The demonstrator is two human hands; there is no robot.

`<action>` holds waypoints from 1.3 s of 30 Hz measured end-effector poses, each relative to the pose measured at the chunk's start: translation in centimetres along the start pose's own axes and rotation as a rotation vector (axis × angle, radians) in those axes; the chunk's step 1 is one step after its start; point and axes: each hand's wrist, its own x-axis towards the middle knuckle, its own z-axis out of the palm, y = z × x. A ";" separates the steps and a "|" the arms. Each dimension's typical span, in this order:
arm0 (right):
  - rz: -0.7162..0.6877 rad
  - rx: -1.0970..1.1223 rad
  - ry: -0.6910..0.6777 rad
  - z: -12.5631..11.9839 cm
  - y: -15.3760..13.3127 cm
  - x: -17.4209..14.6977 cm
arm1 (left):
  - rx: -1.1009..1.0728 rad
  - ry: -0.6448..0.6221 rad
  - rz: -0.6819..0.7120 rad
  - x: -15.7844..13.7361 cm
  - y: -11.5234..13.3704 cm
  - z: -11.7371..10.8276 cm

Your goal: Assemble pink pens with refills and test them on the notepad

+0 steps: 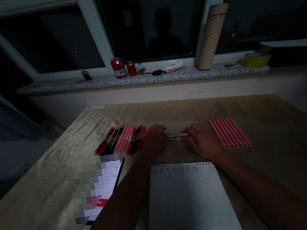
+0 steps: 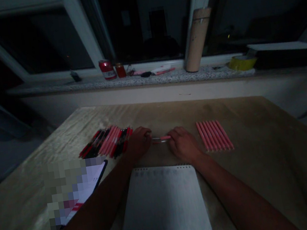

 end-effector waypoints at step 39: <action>0.214 0.652 0.205 1.9 2.0 0.2 | -0.164 0.062 -0.069 0.0 0.0 0.4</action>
